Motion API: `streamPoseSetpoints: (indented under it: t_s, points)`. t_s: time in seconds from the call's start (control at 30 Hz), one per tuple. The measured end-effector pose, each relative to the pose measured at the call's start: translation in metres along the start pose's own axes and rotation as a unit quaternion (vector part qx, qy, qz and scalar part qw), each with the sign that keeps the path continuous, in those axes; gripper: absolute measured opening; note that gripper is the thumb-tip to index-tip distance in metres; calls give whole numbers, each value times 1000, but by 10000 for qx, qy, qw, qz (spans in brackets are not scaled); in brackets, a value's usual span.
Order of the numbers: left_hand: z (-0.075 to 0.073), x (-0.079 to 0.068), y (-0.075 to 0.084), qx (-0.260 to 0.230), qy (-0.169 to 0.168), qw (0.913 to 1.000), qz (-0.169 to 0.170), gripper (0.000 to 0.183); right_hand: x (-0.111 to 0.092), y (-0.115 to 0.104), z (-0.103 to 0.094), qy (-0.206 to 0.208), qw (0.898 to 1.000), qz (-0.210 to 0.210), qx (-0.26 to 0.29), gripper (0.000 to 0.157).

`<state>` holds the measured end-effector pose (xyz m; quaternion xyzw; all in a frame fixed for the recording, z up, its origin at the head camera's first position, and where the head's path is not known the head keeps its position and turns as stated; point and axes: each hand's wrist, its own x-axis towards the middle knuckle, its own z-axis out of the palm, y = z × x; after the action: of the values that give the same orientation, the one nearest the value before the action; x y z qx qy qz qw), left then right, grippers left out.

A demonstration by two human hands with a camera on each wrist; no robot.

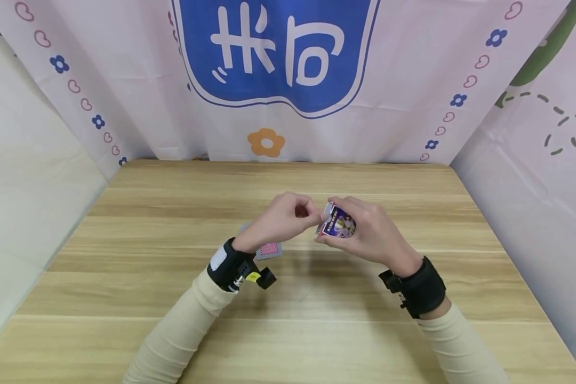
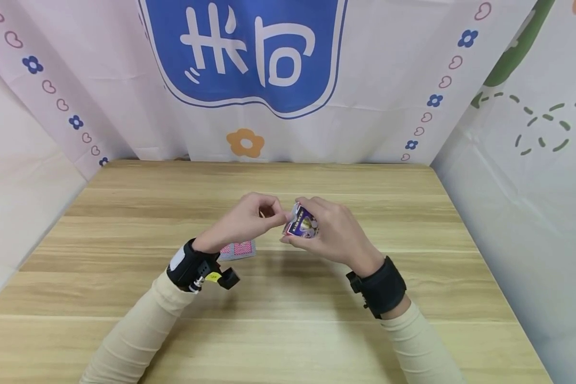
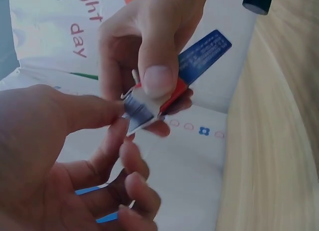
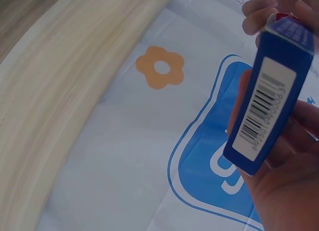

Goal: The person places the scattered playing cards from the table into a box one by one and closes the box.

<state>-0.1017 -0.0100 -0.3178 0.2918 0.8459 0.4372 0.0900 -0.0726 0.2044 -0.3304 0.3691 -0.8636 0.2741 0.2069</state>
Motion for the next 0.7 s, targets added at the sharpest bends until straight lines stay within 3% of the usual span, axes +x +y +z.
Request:
streamPoseSetpoints:
  t_s: [0.13,0.23,0.37,0.43,0.53,0.7]
  points:
    - [-10,2,-13,552,-153,9982,-153,25,-1,1,0,-29,9999,105,-103,69]
    - [-20,0,-29,1227,-453,9892,-667,26,-2,1,-1,-67,9997,175,-162,70]
    - [-26,-2,-50,2078,-1058,9601,-1543,38,-2,0,0,-98,9997,171,-136,70]
    - [-26,-2,-58,2395,-1297,9456,-1777,45,-3,0,1,-108,9997,162,-128,71]
    - [-26,0,-69,2657,-1440,9340,-1906,52,-3,0,1,-114,9997,160,-153,72]
    - [-24,2,-77,2833,-1320,9289,-1986,55,-2,1,0,-128,9996,166,-176,72]
